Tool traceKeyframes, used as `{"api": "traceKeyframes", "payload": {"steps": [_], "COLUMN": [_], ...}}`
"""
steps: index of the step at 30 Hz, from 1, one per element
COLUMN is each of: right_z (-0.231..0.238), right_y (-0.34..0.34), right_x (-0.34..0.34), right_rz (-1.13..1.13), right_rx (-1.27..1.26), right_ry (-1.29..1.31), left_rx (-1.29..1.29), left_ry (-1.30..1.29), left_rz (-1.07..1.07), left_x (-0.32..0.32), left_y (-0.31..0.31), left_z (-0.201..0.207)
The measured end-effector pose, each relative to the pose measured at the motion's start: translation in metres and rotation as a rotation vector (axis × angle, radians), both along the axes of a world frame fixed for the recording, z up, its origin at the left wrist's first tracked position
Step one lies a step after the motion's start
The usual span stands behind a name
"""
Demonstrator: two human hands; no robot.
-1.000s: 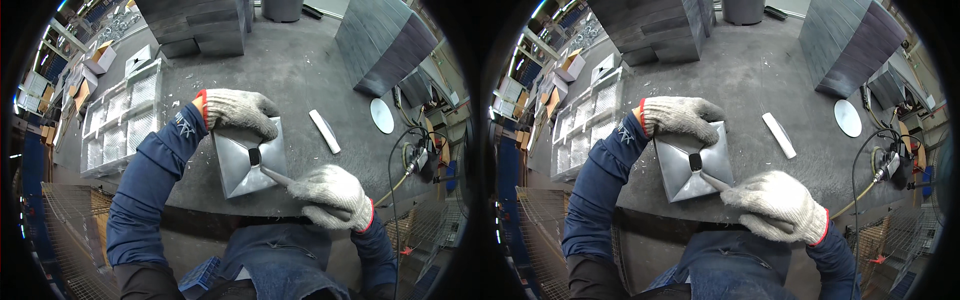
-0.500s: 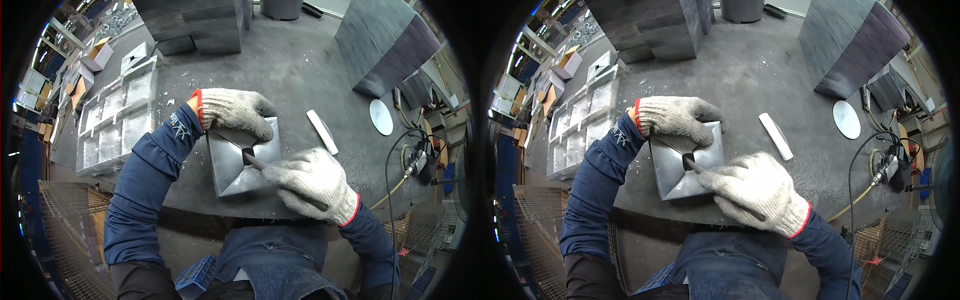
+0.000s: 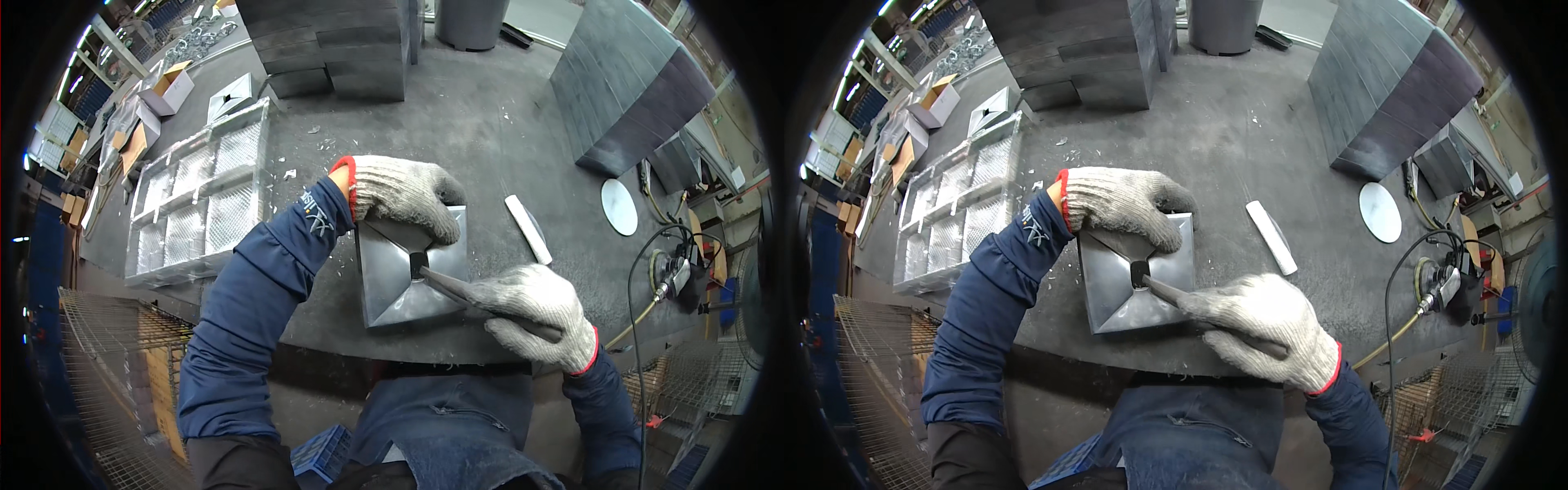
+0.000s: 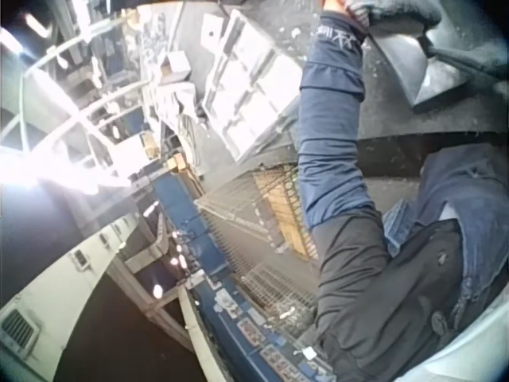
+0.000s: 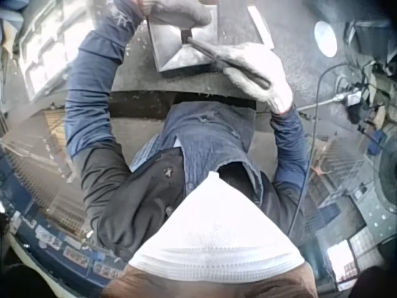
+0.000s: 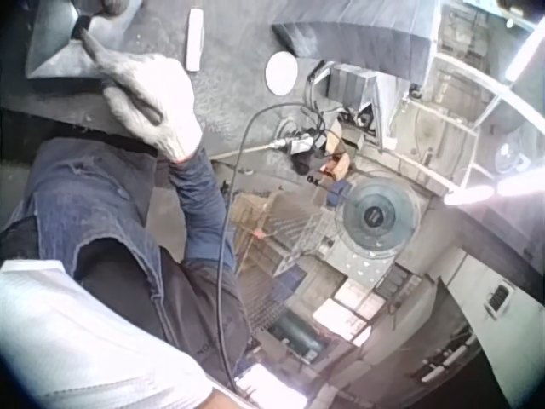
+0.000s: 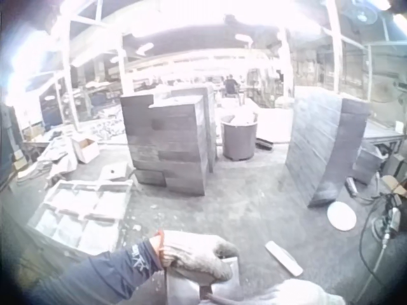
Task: The person smooths the edges and interior surfaces of a square metal component using a hand file.
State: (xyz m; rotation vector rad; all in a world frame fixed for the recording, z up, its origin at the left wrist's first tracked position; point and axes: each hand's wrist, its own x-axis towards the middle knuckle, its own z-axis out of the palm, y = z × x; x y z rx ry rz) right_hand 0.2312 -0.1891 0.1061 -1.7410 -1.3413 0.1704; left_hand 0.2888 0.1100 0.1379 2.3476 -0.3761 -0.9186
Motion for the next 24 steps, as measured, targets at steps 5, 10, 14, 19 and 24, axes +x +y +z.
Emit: {"api": "traceKeyframes", "payload": {"steps": [5, 10, 14, 19, 24], "right_z": [-0.003, -0.001, -0.003, -0.012, -0.013], "right_y": [0.005, -0.015, -0.041, -0.027, -0.001], "right_x": [0.003, -0.005, -0.013, -0.011, 0.001], "right_rz": [-0.018, -0.040, -0.098, -0.044, -0.020], "right_rx": [0.060, 0.063, 0.090, 0.070, 0.065], "right_ry": [-0.060, 0.026, -0.038, -0.030, -0.005], "left_rx": [-0.026, -0.051, 0.017, -0.004, -0.078], "left_ry": [0.032, -0.004, 0.000, -0.009, 0.044], "left_rz": [-0.016, 0.024, -0.002, -0.021, 0.027], "left_x": [0.002, -0.002, -0.002, 0.001, 0.000], "left_y": [-0.003, 0.001, 0.002, 0.000, 0.003], "left_z": [0.000, -0.003, -0.005, -0.002, -0.004]}}
